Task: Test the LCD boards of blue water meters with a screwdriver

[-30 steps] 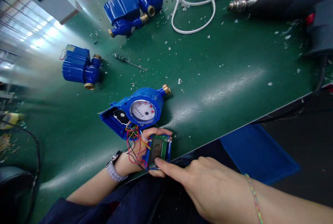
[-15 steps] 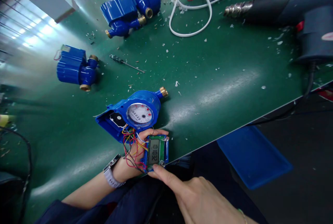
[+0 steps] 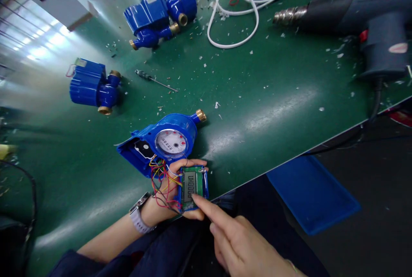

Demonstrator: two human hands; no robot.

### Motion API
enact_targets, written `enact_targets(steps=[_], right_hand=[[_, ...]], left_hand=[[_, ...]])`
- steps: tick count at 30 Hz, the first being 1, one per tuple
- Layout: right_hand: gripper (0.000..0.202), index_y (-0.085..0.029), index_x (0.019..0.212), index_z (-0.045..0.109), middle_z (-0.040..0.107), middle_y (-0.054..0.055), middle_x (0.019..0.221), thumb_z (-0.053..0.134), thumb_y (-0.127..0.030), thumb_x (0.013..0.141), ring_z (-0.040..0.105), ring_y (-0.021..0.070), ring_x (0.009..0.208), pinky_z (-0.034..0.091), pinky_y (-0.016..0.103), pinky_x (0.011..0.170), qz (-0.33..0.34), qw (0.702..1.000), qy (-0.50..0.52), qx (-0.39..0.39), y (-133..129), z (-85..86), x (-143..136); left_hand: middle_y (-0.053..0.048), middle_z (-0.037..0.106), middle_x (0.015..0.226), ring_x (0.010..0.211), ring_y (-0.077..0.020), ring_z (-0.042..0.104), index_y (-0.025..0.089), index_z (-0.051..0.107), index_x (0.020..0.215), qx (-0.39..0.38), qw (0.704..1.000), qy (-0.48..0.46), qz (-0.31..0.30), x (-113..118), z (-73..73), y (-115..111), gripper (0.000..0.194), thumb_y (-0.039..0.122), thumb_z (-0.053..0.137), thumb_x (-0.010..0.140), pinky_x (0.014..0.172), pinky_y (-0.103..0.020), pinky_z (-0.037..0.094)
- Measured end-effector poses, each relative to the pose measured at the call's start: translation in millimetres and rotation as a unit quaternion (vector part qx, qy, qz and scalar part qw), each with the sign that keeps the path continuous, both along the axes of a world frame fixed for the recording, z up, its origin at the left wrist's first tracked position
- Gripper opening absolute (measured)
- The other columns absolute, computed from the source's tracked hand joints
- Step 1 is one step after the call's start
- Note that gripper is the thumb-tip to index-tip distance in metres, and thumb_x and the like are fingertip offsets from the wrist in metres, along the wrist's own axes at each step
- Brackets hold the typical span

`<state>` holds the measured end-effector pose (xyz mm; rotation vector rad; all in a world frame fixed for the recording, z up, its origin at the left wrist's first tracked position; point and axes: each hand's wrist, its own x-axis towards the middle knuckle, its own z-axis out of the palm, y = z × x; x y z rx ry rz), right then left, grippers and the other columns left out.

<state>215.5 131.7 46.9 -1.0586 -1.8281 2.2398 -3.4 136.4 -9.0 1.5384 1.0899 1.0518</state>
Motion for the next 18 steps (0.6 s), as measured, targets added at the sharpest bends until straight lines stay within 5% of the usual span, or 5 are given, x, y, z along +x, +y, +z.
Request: enact_targets(steps=[4,8,13,16,18], right_hand=[[0.065,-0.019,0.154,0.022,0.044,-0.007,0.062,0.038,-0.055,0.102,0.029,0.0088,0.045,0.024,0.018,0.043,-0.127,0.964,0.062,-0.226,-8,-8.0,10],[0.048,-0.022,0.121,0.054,0.051,-0.003,0.077,0.064,-0.056,0.089,0.041,0.0077,0.056,0.038,0.018,0.053,-0.209,0.931,0.121,-0.275,-15,-15.5,32],[0.036,-0.034,0.134,0.061,0.069,0.003,0.098,0.054,-0.043,0.1,0.065,0.0143,0.073,0.055,0.023,0.067,-0.11,0.994,-0.017,0.01,-1,-6.2,60],[0.044,-0.041,0.142,0.052,0.069,-0.001,0.116,0.053,-0.027,0.101,0.069,0.0165,0.097,0.057,0.023,0.085,-0.02,0.963,-0.031,0.267,10,2.0,67],[0.047,-0.036,0.142,0.051,0.068,-0.001,0.117,0.046,-0.016,0.1,0.068,0.0154,0.102,0.056,0.021,0.085,0.029,0.938,-0.012,0.344,16,7.3,64]], left_hand=[[-0.009,0.068,0.11,0.097,-0.0266,0.07,0.027,0.045,0.136,-0.049,0.999,-0.005,-0.021,-1,7.7,0,0.095,0.048,0.093,0.056,0.085,-0.039,0.058],[-0.009,0.067,0.111,0.089,-0.0245,0.07,0.028,0.045,0.136,-0.076,0.997,0.001,-0.031,-5,10.0,0,0.098,0.05,0.093,0.054,0.079,-0.038,0.059],[-0.013,0.055,0.135,0.119,-0.0319,0.061,0.034,0.027,0.145,-0.017,0.998,0.008,-0.058,-10,4.8,-1,0.11,0.046,0.093,0.057,0.105,-0.051,0.047],[-0.016,0.052,0.139,0.125,-0.0333,0.057,0.032,0.02,0.148,-0.015,0.996,0.015,-0.092,-13,6.1,-1,0.116,0.04,0.093,0.059,0.112,-0.053,0.041],[-0.016,0.048,0.142,0.127,-0.034,0.056,0.032,0.017,0.15,-0.024,0.993,0.012,-0.115,-15,9.7,-1,0.117,0.037,0.093,0.061,0.112,-0.053,0.04]])
